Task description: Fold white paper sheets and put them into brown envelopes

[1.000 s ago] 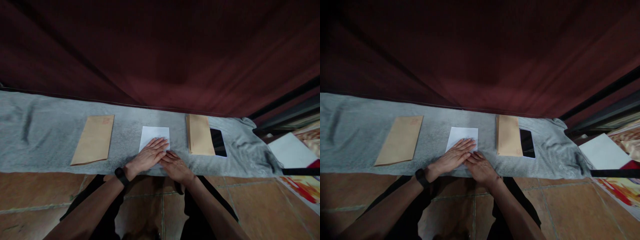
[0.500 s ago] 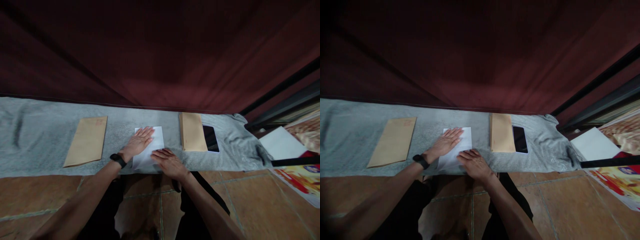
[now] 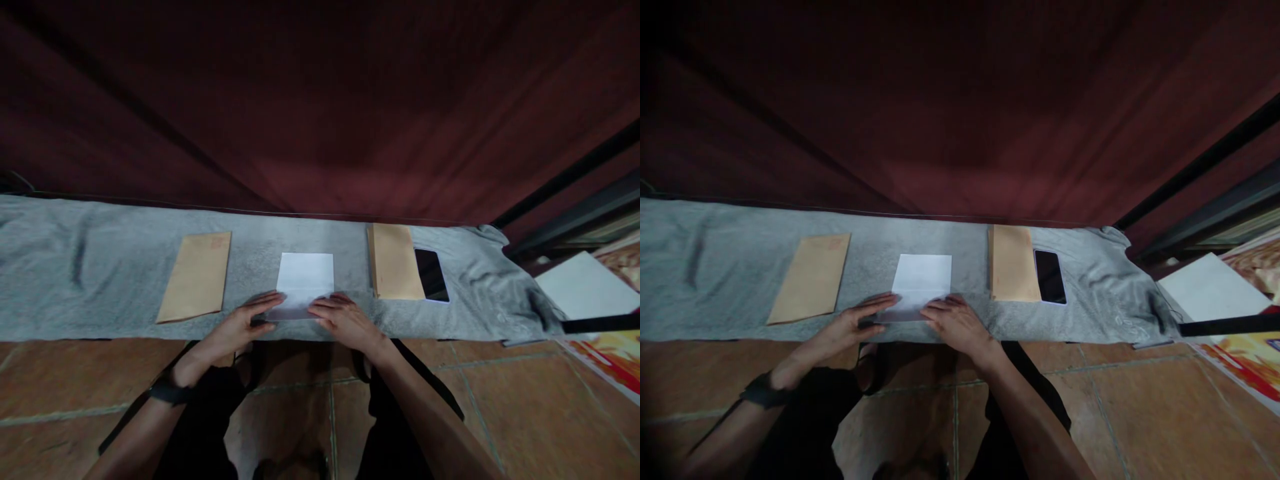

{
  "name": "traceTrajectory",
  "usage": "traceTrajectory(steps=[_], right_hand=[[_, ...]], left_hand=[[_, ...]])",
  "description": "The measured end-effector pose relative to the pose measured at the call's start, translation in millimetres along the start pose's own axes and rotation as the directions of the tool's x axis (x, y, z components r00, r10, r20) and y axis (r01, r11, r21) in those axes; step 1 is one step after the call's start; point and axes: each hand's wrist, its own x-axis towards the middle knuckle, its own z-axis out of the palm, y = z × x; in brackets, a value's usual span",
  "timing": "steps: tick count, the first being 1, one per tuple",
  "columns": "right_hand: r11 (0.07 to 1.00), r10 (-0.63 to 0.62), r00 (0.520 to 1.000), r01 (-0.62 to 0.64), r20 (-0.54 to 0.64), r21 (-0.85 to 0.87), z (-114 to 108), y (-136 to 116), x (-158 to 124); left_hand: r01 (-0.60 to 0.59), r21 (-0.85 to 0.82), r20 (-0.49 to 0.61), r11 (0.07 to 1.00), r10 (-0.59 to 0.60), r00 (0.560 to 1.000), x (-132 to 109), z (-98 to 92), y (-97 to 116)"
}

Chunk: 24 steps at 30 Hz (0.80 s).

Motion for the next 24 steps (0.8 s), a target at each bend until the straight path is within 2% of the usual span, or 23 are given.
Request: traceTrajectory(steps=[4, 8, 11, 14, 18, 24], right_hand=[[0.989, 0.032, 0.999, -0.03, -0.008, 0.145, -0.5, 15.8, -3.7], [0.936, 0.172, 0.985, -0.162, -0.005, 0.314, -7.1, 26.1, -4.2], [0.878, 0.359, 0.933, -0.333, -0.013, 0.344, -10.6, 27.0, 1.0], [0.822, 0.493, 0.869, -0.447, -0.048, 0.353, -11.0, 27.2, 11.0], [0.78, 0.576, 0.813, -0.515, -0.087, 0.356, -10.1, 30.1, 25.0], [0.756, 0.642, 0.748, -0.582, -0.166, 0.301, -7.6, 35.1, 38.0]], left_hand=[[-0.059, 0.012, -0.092, 0.998, 0.06, 0.994, 9.8, 6.3, -14.4], [0.075, -0.003, -0.162, 0.997, -0.075, 0.984, 21.0, 3.2, -4.9], [0.172, -0.04, -0.18, 0.984, -0.177, 0.968, 29.6, -1.3, 6.2], [0.191, -0.121, -0.203, 0.974, -0.213, 0.956, 41.4, -3.0, 14.4], [0.226, -0.205, -0.287, 0.952, -0.279, 0.916, 59.1, 1.1, 17.4], [0.247, -0.262, -0.396, 0.933, -0.337, 0.854, 80.1, 8.6, 9.3]])
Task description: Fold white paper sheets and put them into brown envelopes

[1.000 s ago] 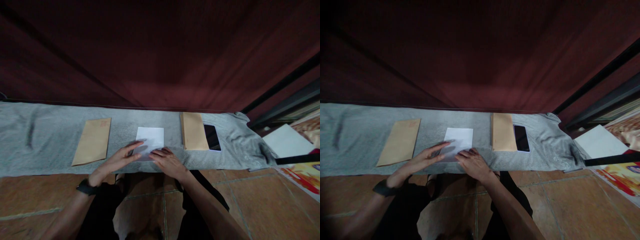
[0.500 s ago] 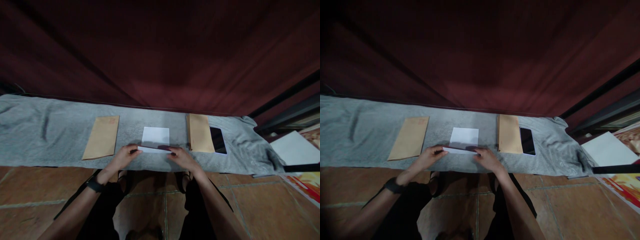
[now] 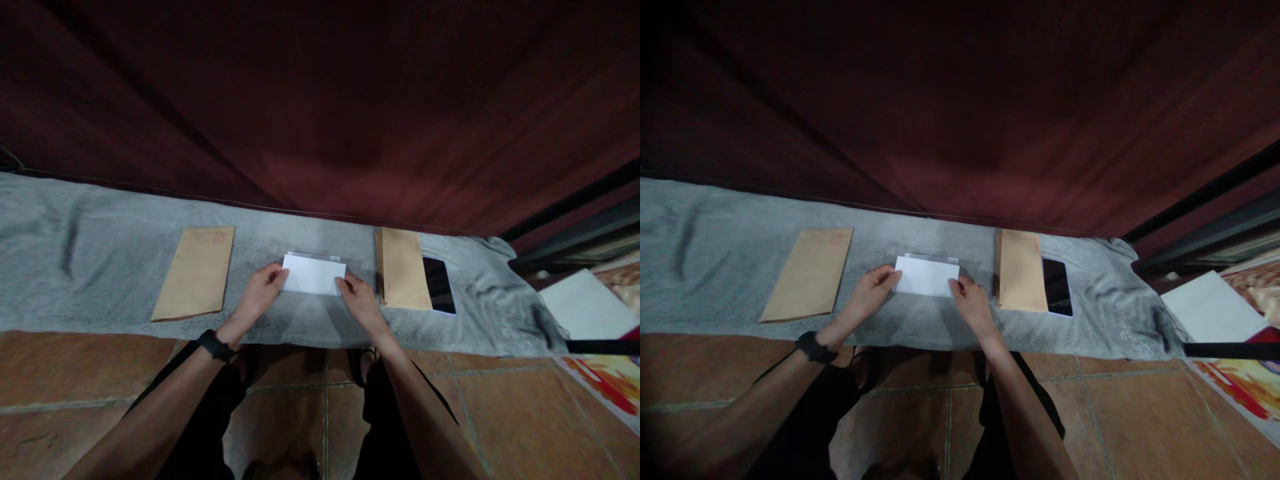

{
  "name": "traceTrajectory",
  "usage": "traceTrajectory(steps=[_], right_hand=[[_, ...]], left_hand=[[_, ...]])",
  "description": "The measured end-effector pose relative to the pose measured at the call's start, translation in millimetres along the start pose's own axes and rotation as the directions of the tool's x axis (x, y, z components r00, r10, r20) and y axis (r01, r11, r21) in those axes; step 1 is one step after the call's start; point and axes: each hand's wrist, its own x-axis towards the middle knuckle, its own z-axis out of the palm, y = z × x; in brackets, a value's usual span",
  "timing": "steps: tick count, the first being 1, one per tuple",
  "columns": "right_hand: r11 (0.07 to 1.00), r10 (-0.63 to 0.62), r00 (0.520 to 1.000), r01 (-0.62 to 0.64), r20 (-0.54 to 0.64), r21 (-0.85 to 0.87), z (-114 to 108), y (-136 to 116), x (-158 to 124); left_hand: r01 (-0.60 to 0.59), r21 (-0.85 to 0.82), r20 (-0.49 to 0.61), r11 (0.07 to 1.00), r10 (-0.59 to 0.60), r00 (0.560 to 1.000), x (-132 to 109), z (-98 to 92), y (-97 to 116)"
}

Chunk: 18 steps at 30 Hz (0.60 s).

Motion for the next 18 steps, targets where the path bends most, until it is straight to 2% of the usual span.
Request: traceTrajectory(steps=[4, 8, 14, 18], right_hand=[[0.996, 0.062, 0.998, -0.064, -0.028, -0.061, 3.5, -3.2, 7.9], [0.963, 0.105, 0.989, -0.126, -0.1, -0.238, 7.1, -10.2, 12.8], [0.904, 0.135, 0.984, -0.171, -0.12, -0.392, 11.3, -19.7, 13.7], [0.878, 0.131, 0.983, -0.177, -0.132, -0.446, 12.7, -22.2, 13.0]], left_hand=[[0.021, 0.063, -0.05, 0.998, -0.018, 0.999, 8.9, 6.9, 1.3], [0.036, 0.096, -0.097, 0.995, -0.026, 0.995, 12.2, 10.5, 6.7], [0.089, 0.136, 0.041, 0.987, -0.096, 0.995, 15.3, 4.7, 7.3], [0.108, 0.125, 0.059, 0.986, -0.116, 0.991, 18.1, 1.2, 2.3]])
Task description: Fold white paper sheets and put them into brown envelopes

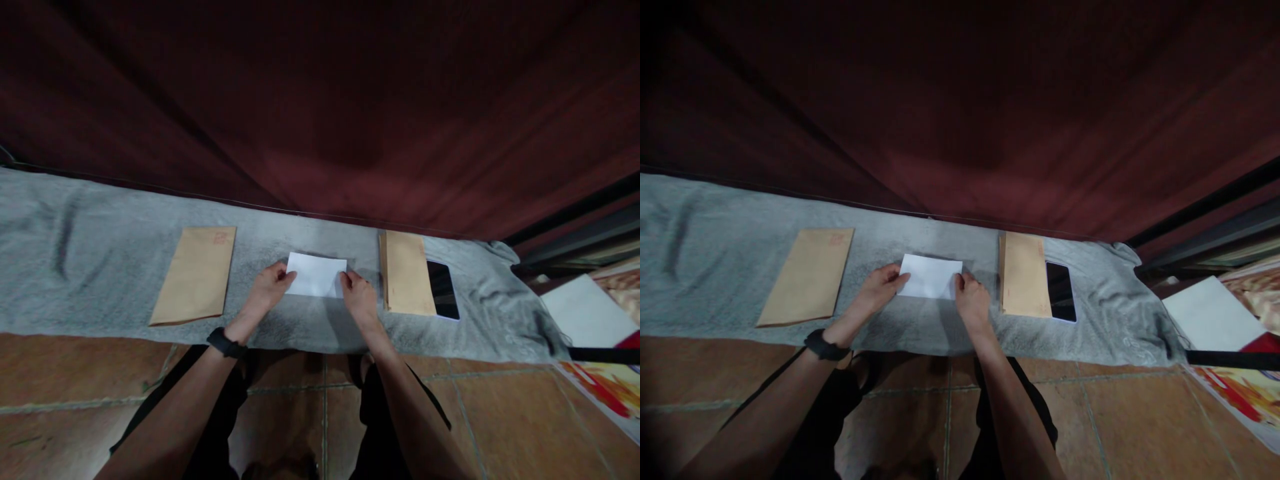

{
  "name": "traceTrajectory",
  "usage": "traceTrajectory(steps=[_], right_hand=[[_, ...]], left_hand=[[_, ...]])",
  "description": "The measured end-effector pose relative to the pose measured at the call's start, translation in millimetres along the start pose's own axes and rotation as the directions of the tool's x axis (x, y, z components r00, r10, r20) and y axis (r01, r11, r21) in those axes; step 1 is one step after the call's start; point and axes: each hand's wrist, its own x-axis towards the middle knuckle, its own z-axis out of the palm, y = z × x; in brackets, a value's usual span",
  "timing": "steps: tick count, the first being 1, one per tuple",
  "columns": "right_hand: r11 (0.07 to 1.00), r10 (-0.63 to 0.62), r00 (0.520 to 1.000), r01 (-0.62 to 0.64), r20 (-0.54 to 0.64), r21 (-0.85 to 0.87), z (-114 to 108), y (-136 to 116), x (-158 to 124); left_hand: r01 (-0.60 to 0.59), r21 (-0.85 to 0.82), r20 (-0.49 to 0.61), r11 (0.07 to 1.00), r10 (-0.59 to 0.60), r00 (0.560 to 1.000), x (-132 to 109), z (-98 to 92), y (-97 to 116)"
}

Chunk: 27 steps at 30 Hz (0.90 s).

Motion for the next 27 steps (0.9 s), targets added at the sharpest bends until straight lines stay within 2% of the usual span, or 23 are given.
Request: traceTrajectory(steps=[7, 14, 21, 27], right_hand=[[0.999, 0.02, 1.0, -0.02, -0.007, -0.039, -0.3, -5.8, -1.7], [0.999, 0.035, 0.999, -0.036, -0.03, -0.04, 0.2, -11.1, -5.0], [0.998, 0.009, 1.0, -0.008, -0.016, 0.068, -1.0, -5.0, -3.9], [1.0, 0.018, 0.999, -0.018, -0.027, 0.007, 2.2, -7.0, -2.8]], left_hand=[[-0.004, 0.268, -0.038, 0.963, 0.015, 0.999, -2.8, 1.3, 7.1], [0.069, 0.518, -0.088, 0.853, -0.027, 0.996, -8.1, 6.7, 20.0], [0.109, 0.576, -0.117, 0.81, -0.05, 0.992, -13.4, 12.1, 29.4], [0.142, 0.589, -0.125, 0.796, -0.084, 0.989, -14.5, 15.0, 34.2]])
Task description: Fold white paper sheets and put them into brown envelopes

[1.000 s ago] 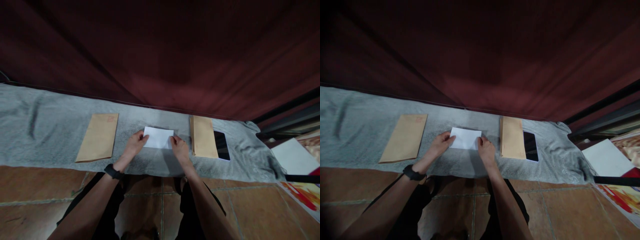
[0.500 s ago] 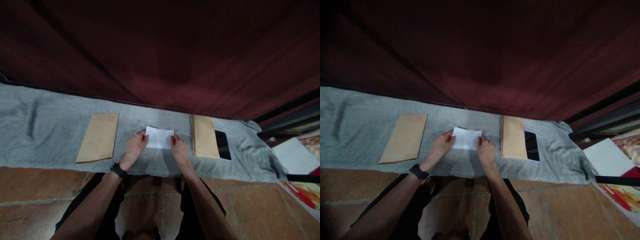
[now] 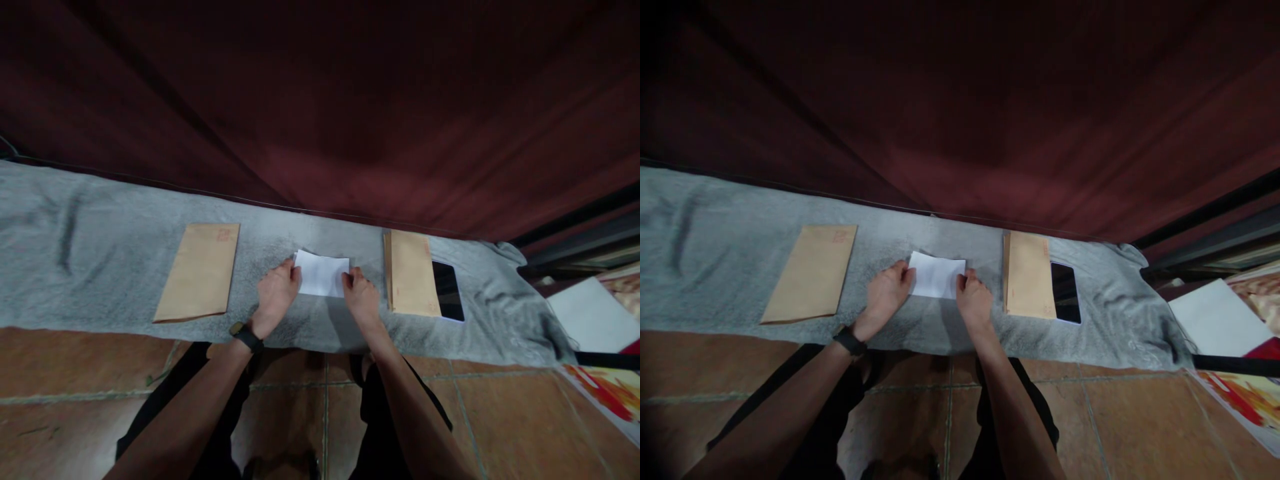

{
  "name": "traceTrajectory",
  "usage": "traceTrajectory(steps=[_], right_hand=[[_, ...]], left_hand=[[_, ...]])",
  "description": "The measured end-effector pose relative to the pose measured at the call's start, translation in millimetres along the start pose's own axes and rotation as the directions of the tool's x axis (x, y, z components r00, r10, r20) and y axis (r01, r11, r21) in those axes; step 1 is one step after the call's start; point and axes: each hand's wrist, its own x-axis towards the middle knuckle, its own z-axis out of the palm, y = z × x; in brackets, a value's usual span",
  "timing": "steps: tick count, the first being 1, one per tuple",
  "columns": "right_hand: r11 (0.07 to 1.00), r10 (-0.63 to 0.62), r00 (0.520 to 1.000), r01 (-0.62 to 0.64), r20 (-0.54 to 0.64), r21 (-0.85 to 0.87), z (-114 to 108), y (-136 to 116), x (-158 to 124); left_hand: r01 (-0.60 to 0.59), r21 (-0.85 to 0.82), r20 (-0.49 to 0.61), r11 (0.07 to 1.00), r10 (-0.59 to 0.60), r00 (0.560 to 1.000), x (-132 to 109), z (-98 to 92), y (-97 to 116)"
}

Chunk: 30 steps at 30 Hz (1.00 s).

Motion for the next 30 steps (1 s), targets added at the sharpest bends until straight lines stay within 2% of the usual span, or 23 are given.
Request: traceTrajectory(steps=[6, 11, 14, 16, 18, 20, 24, 30], right_hand=[[0.997, -0.026, 0.999, 0.022, -0.045, -0.079, 5.6, -4.5, -1.7], [0.995, -0.078, 0.992, 0.072, -0.095, -0.067, 6.2, -4.7, -3.6], [0.985, -0.174, 0.969, 0.167, -0.173, -0.052, 9.3, -6.4, -4.3], [0.961, -0.274, 0.938, 0.276, -0.213, -0.021, 15.3, -9.2, -5.6], [0.919, -0.378, 0.898, 0.393, -0.225, 0.022, 24.0, -12.7, -7.9], [0.888, -0.439, 0.874, 0.458, -0.21, 0.051, 33.5, -15.4, -10.9], [0.89, -0.442, 0.884, 0.453, -0.153, 0.043, 46.7, -16.3, -16.2], [0.9, -0.429, 0.892, 0.436, -0.145, 0.018, 50.7, -15.0, -17.9]], left_hand=[[-0.013, 0.006, -0.041, 1.0, 0.013, 0.999, 0.2, 4.5, 0.8], [-0.031, 0.036, -0.069, 0.999, 0.033, 0.997, -1.4, 8.4, 1.2], [-0.038, 0.048, -0.077, 0.998, 0.041, 0.996, -2.3, 9.8, 1.8], [-0.035, 0.059, -0.082, 0.998, 0.039, 0.996, -2.5, 10.6, 2.1], [-0.038, 0.072, -0.083, 0.997, 0.044, 0.996, -2.5, 11.1, 2.1], [-0.046, 0.083, -0.083, 0.995, 0.052, 0.995, -2.4, 11.4, 1.9], [-0.05, 0.085, -0.089, 0.995, 0.058, 0.994, -2.3, 11.2, 1.6], [-0.048, 0.058, -0.119, 0.997, 0.054, 0.991, -0.4, 11.2, 0.3]])
